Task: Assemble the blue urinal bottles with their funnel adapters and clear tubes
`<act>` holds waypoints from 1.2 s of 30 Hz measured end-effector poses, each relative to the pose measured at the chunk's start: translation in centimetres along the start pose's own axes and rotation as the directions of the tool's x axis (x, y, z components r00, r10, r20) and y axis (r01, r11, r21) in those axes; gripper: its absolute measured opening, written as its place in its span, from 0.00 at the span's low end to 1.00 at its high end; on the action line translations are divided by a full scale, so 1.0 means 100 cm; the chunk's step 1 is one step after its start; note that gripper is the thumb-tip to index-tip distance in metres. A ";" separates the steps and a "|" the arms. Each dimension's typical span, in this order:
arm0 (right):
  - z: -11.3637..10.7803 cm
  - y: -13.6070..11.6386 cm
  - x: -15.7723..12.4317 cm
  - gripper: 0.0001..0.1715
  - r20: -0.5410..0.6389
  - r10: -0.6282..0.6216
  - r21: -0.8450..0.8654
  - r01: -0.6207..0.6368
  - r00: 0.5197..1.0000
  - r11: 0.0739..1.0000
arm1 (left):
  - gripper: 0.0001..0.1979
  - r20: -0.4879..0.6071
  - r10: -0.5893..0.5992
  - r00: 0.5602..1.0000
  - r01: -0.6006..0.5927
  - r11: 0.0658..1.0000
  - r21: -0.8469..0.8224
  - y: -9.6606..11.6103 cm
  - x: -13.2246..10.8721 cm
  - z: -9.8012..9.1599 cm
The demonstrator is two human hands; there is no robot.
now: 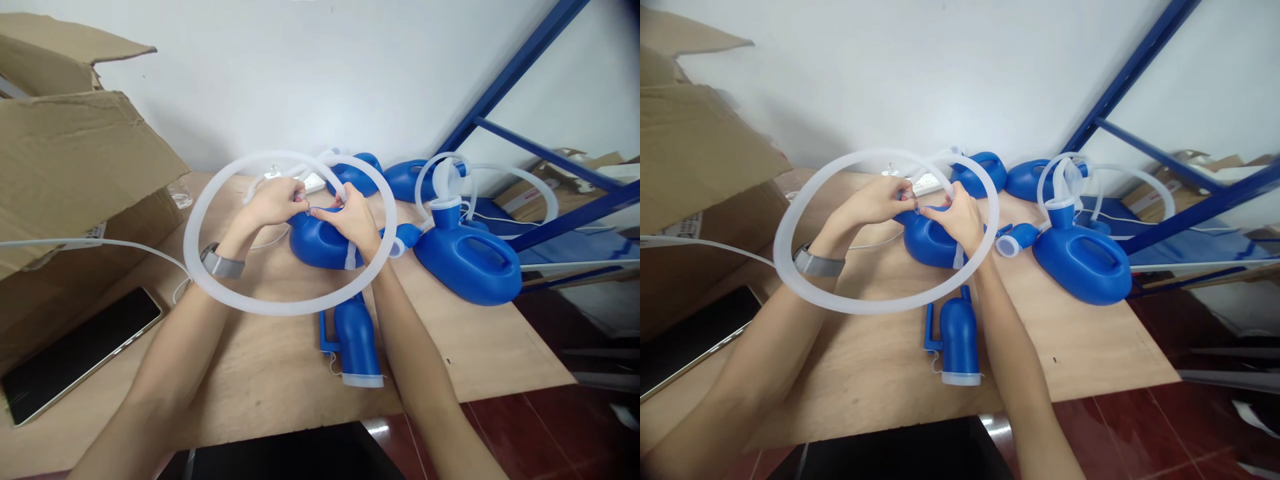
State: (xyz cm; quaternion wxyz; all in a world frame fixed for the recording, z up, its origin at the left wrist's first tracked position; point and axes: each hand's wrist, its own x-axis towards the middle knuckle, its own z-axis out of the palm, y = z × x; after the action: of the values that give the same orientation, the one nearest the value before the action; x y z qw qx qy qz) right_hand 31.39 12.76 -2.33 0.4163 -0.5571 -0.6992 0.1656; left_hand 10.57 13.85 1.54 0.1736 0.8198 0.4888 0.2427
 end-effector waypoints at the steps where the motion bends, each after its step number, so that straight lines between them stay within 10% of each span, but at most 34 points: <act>1: 0.000 0.000 0.000 0.38 0.003 0.004 -0.001 -0.004 1.000 1.000 | 0.09 0.000 0.001 1.000 -0.001 1.000 -0.002 0.000 0.000 0.000; 36: 0.001 -0.015 -0.006 0.33 0.000 0.106 -0.117 -0.105 0.994 0.988 | 0.04 -0.038 -0.055 0.998 0.056 0.998 0.036 -0.001 0.002 0.006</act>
State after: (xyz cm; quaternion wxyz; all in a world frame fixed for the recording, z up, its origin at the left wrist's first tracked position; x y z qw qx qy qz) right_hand 30.41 11.80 -1.58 0.3717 -0.6162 -0.6784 0.1479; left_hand 10.91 14.09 1.05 0.1559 0.8044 0.5189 0.2438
